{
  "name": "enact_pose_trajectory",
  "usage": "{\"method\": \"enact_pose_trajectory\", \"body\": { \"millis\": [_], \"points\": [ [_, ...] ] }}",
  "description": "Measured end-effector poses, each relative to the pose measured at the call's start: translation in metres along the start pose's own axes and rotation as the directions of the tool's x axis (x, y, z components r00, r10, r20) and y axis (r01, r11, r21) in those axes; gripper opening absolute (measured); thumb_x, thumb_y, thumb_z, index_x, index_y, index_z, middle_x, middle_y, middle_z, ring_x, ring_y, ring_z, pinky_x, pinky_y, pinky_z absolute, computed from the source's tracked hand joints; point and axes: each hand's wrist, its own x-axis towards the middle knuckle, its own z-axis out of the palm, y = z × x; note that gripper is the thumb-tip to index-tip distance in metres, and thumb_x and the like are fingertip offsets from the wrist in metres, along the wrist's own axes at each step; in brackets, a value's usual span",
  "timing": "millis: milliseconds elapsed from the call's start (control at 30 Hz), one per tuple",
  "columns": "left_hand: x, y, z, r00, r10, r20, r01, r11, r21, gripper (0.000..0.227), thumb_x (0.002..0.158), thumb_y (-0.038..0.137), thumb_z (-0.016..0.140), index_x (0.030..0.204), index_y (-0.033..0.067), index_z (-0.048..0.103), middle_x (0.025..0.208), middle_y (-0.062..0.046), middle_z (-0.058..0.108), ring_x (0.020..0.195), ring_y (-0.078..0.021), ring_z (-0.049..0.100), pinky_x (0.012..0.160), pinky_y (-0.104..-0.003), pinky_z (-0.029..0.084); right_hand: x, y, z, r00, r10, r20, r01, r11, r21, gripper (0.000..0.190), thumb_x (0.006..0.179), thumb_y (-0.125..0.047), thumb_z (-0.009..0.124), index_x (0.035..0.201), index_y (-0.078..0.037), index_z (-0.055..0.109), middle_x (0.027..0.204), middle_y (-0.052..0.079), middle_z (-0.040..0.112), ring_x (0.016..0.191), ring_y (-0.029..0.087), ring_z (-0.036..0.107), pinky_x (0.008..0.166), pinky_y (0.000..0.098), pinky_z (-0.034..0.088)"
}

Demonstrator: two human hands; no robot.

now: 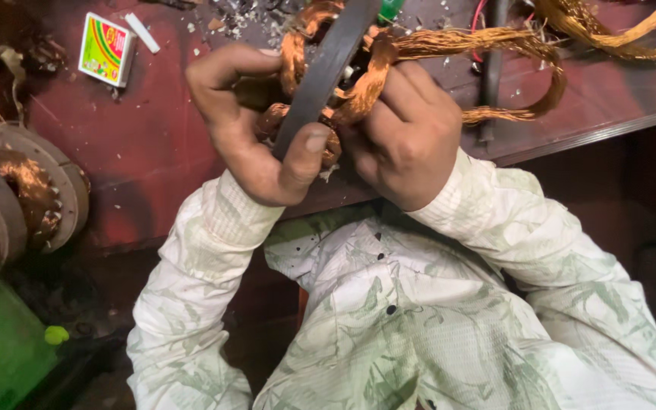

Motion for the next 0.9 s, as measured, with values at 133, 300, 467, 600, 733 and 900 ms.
{"method": "enact_pose_trajectory", "body": {
  "millis": [133, 300, 467, 600, 733, 900],
  "points": [
    [0.0024, 0.0024, -0.0004, 0.999, 0.030, -0.039, -0.027, 0.997, 0.077, 0.062, 0.101, 0.038, 0.075, 0.137, 0.0070, 0.034, 0.125, -0.006, 0.048, 0.101, -0.0121, 0.057, 0.089, -0.026, 0.051, 0.0007, 0.0022, -0.0045, 0.997, 0.066, 0.043, -0.066, 0.998, -0.011, 0.025, 0.090, -0.002, 0.081, 0.112, -0.004, 0.068, 0.113, 0.011, 0.063, 0.095, 0.031, 0.062, 0.081, 0.0405, 0.053],
    [-0.0015, 0.0009, -0.0013, 1.000, -0.006, -0.028, 0.006, 1.000, 0.013, 0.065, 0.100, 0.041, 0.076, 0.135, 0.0074, 0.033, 0.125, -0.005, 0.046, 0.101, -0.0114, 0.056, 0.090, -0.027, 0.051, 0.0013, -0.0010, -0.0014, 0.999, 0.051, -0.009, -0.051, 0.999, -0.006, 0.031, 0.087, -0.001, 0.081, 0.115, -0.001, 0.068, 0.114, 0.014, 0.063, 0.094, 0.034, 0.061, 0.081, 0.0432, 0.052],
    [0.0007, 0.0002, -0.0033, 0.999, -0.001, -0.047, 0.002, 1.000, 0.023, 0.066, 0.100, 0.042, 0.077, 0.137, 0.0078, 0.035, 0.125, -0.005, 0.048, 0.100, -0.0109, 0.056, 0.090, -0.027, 0.050, 0.0027, 0.0006, -0.0050, 0.996, 0.069, 0.065, -0.067, 0.997, -0.031, 0.026, 0.092, -0.004, 0.083, 0.114, -0.004, 0.068, 0.115, 0.012, 0.063, 0.093, 0.033, 0.063, 0.079, 0.0414, 0.052],
    [0.0015, 0.0013, -0.0044, 0.999, 0.020, -0.039, -0.016, 0.995, 0.097, 0.066, 0.098, 0.045, 0.075, 0.137, 0.0077, 0.036, 0.122, -0.005, 0.050, 0.096, -0.0110, 0.057, 0.086, -0.026, 0.051, 0.0072, -0.0037, -0.0076, 0.999, 0.042, 0.014, -0.041, 0.998, -0.045, 0.030, 0.085, -0.003, 0.080, 0.112, 0.001, 0.066, 0.113, 0.016, 0.062, 0.093, 0.035, 0.062, 0.078, 0.0432, 0.052],
    [0.0004, 0.0003, -0.0028, 0.999, -0.039, -0.019, 0.039, 0.999, 0.007, 0.070, 0.098, 0.047, 0.077, 0.136, 0.0067, 0.034, 0.121, -0.007, 0.050, 0.097, -0.0126, 0.058, 0.087, -0.027, 0.051, 0.0030, -0.0056, -0.0028, 1.000, 0.021, -0.002, -0.021, 0.996, -0.081, 0.026, 0.087, -0.002, 0.080, 0.109, 0.002, 0.067, 0.107, 0.016, 0.061, 0.090, 0.035, 0.061, 0.076, 0.0430, 0.052],
    [0.0068, 0.0008, -0.0042, 0.996, -0.031, -0.078, 0.031, 0.999, 0.005, 0.069, 0.100, 0.051, 0.075, 0.137, 0.0065, 0.037, 0.126, -0.004, 0.049, 0.103, -0.0135, 0.058, 0.092, -0.027, 0.050, 0.0012, -0.0023, 0.0010, 0.998, 0.062, 0.033, -0.058, 0.993, -0.100, 0.020, 0.100, -0.006, 0.082, 0.109, -0.002, 0.065, 0.104, 0.012, 0.060, 0.093, 0.031, 0.062, 0.079, 0.0393, 0.052]
  ]
}}
